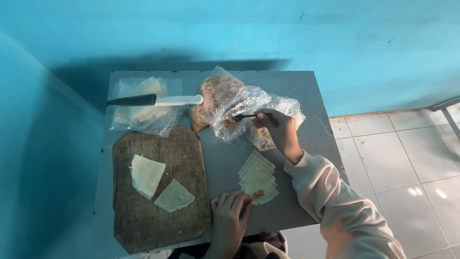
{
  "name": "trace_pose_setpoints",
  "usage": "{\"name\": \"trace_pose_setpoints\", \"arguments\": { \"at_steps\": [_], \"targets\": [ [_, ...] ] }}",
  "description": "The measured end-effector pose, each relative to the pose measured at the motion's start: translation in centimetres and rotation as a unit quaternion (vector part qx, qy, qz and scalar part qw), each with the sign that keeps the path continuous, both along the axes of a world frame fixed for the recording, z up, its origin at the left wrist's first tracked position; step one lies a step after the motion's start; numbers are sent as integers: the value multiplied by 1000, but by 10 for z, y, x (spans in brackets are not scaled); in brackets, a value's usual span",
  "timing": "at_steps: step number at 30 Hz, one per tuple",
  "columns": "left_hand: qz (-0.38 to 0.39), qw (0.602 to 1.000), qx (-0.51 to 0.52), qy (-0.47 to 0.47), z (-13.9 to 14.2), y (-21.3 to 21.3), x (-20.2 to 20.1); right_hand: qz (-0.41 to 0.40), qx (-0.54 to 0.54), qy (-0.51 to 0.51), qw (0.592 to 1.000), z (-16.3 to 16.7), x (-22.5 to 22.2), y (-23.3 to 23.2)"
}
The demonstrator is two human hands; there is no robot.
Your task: The person sits at a small table and folds filled pastry wrappers. They spoon a brown filling from a plastic bag onto a square wrapper, then fold the wrapper over the filling into a triangle, repeating the cycle and setting finished folded pieces on the table.
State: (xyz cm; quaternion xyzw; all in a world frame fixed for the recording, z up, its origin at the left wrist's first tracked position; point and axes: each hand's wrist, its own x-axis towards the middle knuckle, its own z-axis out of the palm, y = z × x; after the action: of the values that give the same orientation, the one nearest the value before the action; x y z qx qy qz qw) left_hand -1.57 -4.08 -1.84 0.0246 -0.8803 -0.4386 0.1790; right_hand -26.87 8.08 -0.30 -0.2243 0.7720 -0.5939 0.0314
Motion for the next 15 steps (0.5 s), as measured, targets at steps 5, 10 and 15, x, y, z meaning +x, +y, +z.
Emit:
{"name": "trace_pose_setpoints", "arguments": {
  "at_steps": [5,10,15],
  "targets": [
    [1,1000,-1,-2,1,1,0,27,-40,-29,998,-9,-7,5],
    [-5,1000,1,-6,1,1,1,18,-36,-56,998,-11,-10,4],
    [-5,1000,1,-3,2,-1,3,22,-8,-32,999,-8,-5,1]
  ]
}}
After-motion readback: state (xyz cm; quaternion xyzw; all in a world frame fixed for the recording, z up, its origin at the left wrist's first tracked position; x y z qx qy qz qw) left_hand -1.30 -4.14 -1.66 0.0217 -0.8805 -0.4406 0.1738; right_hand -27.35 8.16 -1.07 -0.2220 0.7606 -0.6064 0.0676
